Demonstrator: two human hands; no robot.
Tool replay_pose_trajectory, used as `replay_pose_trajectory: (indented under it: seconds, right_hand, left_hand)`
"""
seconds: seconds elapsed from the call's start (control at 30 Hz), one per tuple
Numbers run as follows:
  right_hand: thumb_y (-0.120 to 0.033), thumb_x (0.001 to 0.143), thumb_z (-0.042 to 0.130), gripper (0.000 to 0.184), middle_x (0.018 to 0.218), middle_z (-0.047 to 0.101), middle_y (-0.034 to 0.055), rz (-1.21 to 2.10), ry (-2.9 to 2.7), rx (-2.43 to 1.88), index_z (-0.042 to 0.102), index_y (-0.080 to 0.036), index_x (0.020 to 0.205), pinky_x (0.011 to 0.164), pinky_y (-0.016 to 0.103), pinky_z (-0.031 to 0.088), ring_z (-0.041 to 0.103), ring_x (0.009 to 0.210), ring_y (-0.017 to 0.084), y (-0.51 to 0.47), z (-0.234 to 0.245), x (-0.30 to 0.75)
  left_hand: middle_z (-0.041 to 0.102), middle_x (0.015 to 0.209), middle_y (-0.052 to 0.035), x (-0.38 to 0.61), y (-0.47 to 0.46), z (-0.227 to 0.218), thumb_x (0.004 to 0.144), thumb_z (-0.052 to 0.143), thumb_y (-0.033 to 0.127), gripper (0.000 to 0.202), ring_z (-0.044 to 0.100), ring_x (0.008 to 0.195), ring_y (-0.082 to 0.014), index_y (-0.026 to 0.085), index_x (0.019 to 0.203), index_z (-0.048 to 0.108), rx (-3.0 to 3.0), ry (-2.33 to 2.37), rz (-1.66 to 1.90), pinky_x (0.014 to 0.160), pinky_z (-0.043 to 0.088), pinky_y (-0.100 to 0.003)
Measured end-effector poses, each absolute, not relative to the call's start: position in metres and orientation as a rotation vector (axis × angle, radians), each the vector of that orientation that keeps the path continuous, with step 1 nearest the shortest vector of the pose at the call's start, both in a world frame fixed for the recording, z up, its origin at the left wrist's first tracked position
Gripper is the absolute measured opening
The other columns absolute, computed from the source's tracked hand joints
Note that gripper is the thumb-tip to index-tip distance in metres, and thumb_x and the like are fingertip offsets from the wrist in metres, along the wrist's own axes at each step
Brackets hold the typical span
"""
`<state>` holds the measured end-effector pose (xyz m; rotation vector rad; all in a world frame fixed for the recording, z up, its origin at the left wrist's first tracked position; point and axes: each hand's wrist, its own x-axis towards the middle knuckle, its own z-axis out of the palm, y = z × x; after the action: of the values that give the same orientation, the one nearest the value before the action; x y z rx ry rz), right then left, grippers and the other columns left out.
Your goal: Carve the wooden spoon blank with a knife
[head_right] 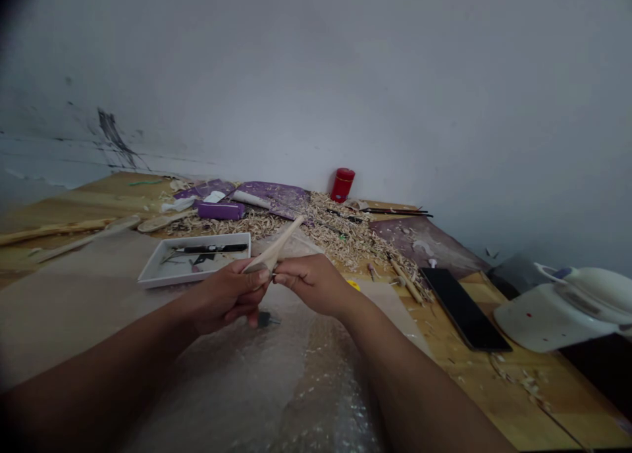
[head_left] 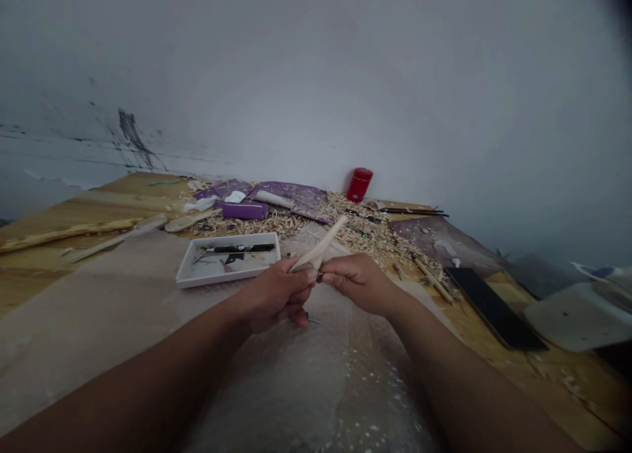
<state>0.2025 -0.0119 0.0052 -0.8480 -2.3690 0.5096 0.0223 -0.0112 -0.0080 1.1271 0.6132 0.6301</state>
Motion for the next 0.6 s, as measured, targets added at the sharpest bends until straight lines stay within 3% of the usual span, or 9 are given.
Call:
replay_pose_trajectory:
  seconds: [0.23, 0.6]
  right_hand:
    - [-0.031, 0.086, 0.038, 0.028, 0.06, 0.047, -0.0032, 0.562, -2.319, -0.876, 0.056, -0.015, 0.072, 0.053, 0.016, 0.031, 0.042, 0.054, 0.007, -0.0112, 0.0012, 0.2026]
    - [-0.034, 0.086, 0.038, 0.029, 0.059, 0.048, -0.0031, 0.591, -2.295, -0.935, 0.057, -0.015, 0.074, 0.052, 0.016, 0.032, 0.042, 0.053, 0.007, -0.013, 0.0011, 0.2017]
  left_hand:
    - [0.024, 0.04, 0.0128, 0.0226, -0.0124, -0.0079, 0.079, 0.044, 0.039, 0.026, 0.018, 0.027, -0.0002, 0.017, 0.065, 0.038, 1.117, 0.59, 0.643, 0.041, 0.045, -0.023]
    - [0.036, 0.044, 0.0102, 0.0201, -0.0093, -0.0097, 0.082, 0.035, 0.044, 0.026, 0.026, 0.029, -0.0023, 0.019, 0.081, 0.04, 1.154, 0.589, 0.608, 0.046, 0.047, -0.028]
